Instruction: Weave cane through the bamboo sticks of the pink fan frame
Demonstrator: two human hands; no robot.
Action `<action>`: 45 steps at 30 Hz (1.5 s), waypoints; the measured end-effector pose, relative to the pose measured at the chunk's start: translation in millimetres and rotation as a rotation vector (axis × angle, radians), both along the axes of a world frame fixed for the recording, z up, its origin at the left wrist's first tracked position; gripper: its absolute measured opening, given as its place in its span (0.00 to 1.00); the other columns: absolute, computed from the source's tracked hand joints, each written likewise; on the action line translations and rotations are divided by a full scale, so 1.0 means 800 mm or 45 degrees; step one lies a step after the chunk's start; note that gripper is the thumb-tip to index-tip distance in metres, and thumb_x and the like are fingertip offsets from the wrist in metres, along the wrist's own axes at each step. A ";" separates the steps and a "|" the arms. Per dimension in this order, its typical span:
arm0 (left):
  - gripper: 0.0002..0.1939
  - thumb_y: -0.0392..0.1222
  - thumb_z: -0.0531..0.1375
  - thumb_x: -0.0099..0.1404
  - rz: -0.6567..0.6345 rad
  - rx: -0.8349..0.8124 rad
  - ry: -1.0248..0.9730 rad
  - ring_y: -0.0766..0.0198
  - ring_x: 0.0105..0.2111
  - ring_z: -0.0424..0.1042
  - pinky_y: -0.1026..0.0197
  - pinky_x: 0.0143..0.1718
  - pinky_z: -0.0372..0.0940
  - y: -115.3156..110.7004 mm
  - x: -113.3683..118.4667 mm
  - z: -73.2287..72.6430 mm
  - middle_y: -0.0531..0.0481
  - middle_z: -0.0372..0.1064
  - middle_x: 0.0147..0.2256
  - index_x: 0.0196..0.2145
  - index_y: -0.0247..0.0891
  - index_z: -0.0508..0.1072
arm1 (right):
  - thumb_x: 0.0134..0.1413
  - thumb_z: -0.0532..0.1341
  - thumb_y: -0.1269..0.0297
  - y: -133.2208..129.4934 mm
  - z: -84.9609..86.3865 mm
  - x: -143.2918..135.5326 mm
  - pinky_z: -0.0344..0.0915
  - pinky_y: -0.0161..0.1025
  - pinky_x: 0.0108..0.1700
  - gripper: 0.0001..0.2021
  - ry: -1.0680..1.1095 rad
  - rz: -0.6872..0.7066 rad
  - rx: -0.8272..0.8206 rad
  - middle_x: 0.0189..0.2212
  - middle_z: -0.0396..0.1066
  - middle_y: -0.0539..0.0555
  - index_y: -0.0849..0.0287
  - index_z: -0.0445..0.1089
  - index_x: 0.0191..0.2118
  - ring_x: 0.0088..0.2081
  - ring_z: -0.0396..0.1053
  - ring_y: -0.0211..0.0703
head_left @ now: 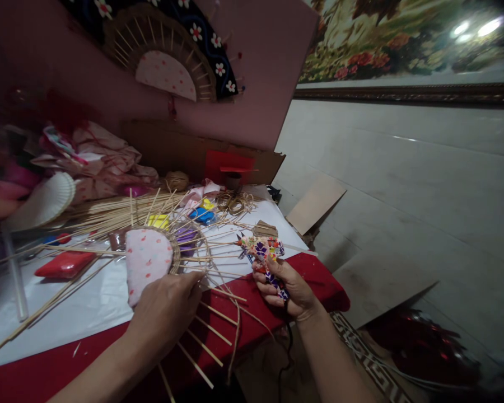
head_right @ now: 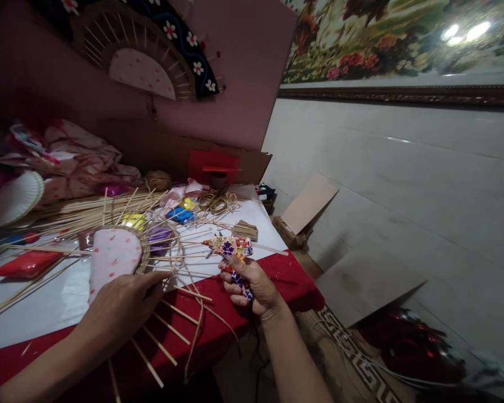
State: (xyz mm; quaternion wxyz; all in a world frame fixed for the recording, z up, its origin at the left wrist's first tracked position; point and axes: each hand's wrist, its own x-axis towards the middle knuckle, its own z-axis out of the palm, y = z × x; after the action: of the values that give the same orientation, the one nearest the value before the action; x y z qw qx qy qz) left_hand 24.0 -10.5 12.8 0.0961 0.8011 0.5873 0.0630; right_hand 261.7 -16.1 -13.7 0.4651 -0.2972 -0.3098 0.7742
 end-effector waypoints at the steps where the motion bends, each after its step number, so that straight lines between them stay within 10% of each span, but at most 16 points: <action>1: 0.20 0.38 0.46 0.63 -0.011 0.011 0.016 0.49 0.39 0.75 0.52 0.37 0.64 -0.001 0.000 0.000 0.42 0.77 0.38 0.47 0.43 0.73 | 0.49 0.65 0.56 0.000 0.000 0.000 0.49 0.21 0.11 0.16 -0.003 0.001 0.001 0.24 0.59 0.46 0.64 0.67 0.36 0.17 0.49 0.24; 45: 0.25 0.26 0.44 0.60 -0.251 0.209 0.321 0.47 0.27 0.76 0.50 0.23 0.67 -0.003 0.002 -0.007 0.44 0.76 0.27 0.50 0.36 0.70 | 0.51 0.64 0.57 -0.001 -0.004 -0.001 0.49 0.20 0.11 0.15 0.012 -0.026 0.034 0.24 0.59 0.46 0.64 0.67 0.37 0.17 0.48 0.24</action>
State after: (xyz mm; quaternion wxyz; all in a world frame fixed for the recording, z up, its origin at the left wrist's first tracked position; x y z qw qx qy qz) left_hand 25.2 -13.3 7.3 -0.0383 0.8616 0.5062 -0.0001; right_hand 261.0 -16.7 -17.1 0.4785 -0.2905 -0.3149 0.7665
